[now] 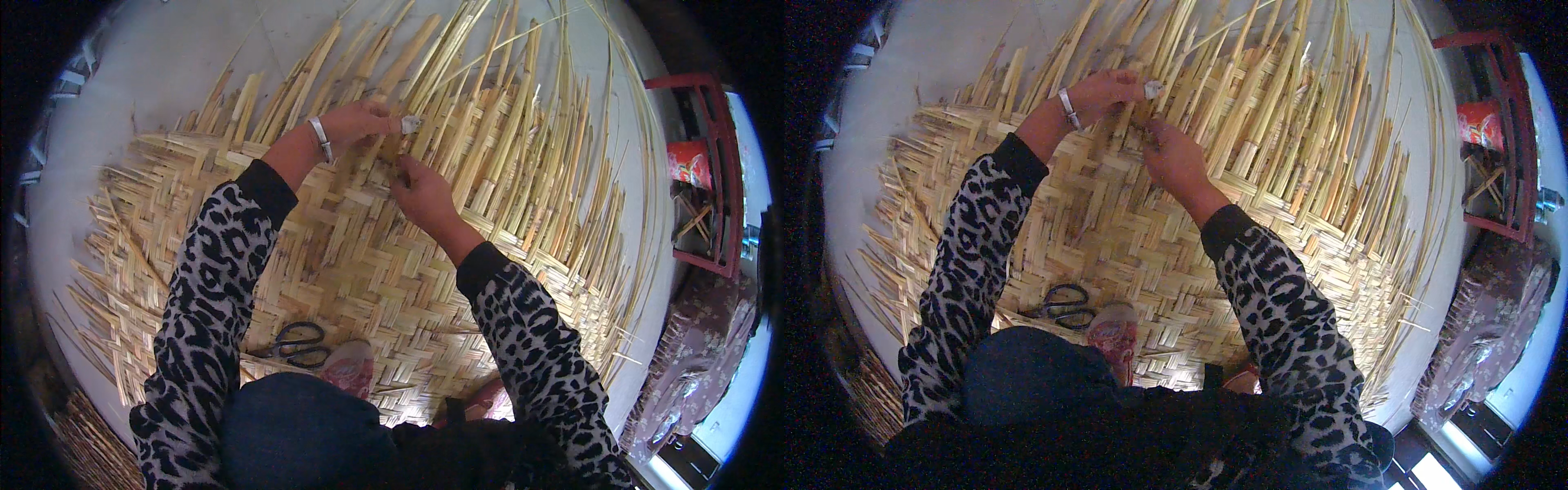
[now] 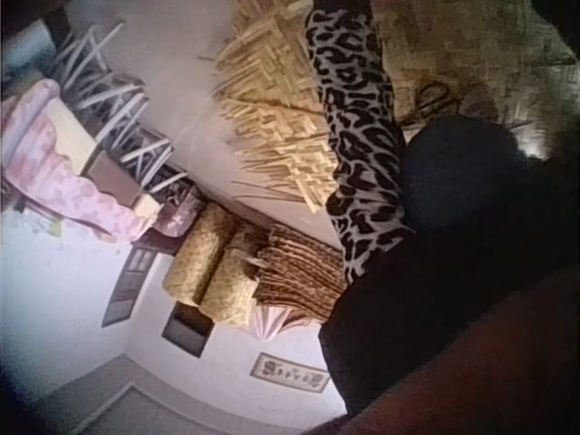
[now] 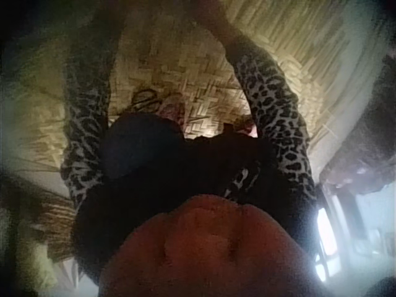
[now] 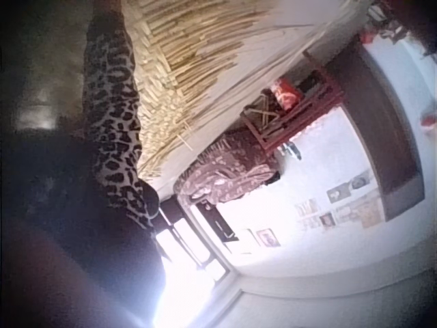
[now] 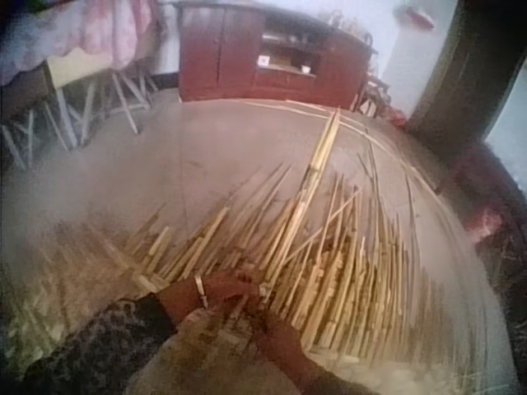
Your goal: The person weaves a large circular mat or basket base using dried palm or bamboo strips. They interlace the strips by hand, adjusting and tightening the weave as they work. Scissors are visible nearby but not used during the clip.
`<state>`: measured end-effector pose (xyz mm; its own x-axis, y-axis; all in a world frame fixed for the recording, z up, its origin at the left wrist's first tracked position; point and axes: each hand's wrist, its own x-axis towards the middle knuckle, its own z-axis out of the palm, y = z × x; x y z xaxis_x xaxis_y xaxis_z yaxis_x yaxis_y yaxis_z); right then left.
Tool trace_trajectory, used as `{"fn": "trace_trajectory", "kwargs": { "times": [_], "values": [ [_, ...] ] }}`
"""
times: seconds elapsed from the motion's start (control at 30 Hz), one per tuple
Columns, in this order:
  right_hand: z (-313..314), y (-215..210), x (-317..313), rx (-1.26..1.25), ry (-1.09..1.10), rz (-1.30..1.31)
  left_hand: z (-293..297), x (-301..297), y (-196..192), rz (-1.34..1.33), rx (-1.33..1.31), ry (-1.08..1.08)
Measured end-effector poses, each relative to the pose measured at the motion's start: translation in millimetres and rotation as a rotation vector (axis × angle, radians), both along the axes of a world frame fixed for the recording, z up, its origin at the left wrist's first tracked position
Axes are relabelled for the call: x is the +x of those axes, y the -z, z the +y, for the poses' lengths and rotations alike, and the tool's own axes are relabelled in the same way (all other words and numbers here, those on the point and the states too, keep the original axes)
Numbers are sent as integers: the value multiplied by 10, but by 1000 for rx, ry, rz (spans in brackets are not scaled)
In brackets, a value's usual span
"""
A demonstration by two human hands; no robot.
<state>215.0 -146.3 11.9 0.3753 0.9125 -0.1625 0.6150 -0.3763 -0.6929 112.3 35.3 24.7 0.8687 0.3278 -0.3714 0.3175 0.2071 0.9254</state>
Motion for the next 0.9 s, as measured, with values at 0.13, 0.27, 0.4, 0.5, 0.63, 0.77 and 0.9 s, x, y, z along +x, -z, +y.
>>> {"fn": "trace_trajectory", "kwargs": {
  "times": [0.13, 0.27, 0.4, 0.5, 0.63, 0.77, 0.9],
  "values": [
    [10, -49, 18, 15, -98, -91, -67, -153, 12, -242, -135, -184],
    [50, -22, 23, -77, -71, -73, -78, -515, 69, -399, -273, -556],
    [76, 40, -36, -65, -34, -112, -56, -978, 56, -421, -135, -764],
    [88, 57, -96, -37, -26, -187, -190, -1175, 41, -327, 319, -814],
    [113, 3, -209, -33, -53, -355, -340, -1254, 111, -371, 286, -979],
    [112, -121, -310, -147, -115, -479, -200, -1344, 315, -151, 64, -1062],
    [262, -219, -324, -20, -216, -496, 48, -1458, 499, -219, -204, -1070]
  ]
}}
